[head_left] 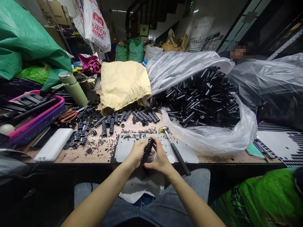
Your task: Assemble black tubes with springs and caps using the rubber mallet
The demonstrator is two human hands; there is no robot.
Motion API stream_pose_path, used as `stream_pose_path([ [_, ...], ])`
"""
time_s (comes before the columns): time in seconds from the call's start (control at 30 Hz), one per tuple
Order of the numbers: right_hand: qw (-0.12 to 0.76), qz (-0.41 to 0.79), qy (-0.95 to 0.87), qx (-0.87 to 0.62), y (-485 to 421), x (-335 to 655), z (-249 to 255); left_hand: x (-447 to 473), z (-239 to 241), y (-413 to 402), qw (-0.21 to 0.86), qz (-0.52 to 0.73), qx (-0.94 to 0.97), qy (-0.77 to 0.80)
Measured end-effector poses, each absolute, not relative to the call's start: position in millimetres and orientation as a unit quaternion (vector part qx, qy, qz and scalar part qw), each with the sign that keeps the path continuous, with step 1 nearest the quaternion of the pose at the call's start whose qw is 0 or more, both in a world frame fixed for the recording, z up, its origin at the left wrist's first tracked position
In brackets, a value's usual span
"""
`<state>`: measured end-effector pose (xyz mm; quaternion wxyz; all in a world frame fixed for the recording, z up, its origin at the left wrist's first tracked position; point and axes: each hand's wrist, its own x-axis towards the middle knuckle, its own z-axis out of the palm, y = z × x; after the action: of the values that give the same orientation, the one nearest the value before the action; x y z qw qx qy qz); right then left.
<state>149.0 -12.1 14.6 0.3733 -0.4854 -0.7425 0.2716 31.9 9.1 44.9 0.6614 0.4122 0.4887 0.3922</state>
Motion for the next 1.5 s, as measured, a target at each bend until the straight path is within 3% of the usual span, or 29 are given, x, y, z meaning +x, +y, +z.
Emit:
stream_pose_path([
  [0.1, 0.344, 0.202, -0.741, -0.539, -12, 146, 4, 33, 23, 8, 0.423, 0.377, 0.648, 0.510],
  [0.2, 0.265, 0.136, -0.752, -0.588, -15, 159, 2, 30, 3, 9, 0.208, 0.279, 0.809, 0.474],
  [0.37, 0.087, -0.047, -0.612, -0.785, -16, 210, 13, 13, -7, 15, 0.039, 0.170, 0.906, 0.386],
  [0.5, 0.033, -0.005, -0.602, -0.798, -20, 230, 29, 6, -2, 20, -0.024, 0.157, 0.916, 0.368],
  [0.67, 0.164, 0.187, -0.611, -0.752, -52, 216, 46, 5, -1, 21, -0.041, 0.171, 0.905, 0.387],
  [0.73, 0.178, 0.196, -0.616, -0.742, -66, 210, 45, 5, -1, 20, -0.045, 0.168, 0.902, 0.395],
  [0.87, 0.109, 0.201, -0.638, -0.735, -78, 203, 43, 14, 0, 13, -0.055, 0.142, 0.895, 0.418],
  [1.07, 0.252, 0.199, -0.664, -0.675, -77, 172, 68, 32, -7, -6, -0.026, 0.133, 0.895, 0.424],
  [1.27, 0.069, 0.169, -0.748, -0.638, -71, 146, 43, 32, -17, 6, 0.021, 0.134, 0.903, 0.408],
  [1.5, 0.056, 0.096, -0.662, -0.741, -39, 200, 48, 38, 13, -8, 0.159, 0.205, 0.867, 0.425],
])
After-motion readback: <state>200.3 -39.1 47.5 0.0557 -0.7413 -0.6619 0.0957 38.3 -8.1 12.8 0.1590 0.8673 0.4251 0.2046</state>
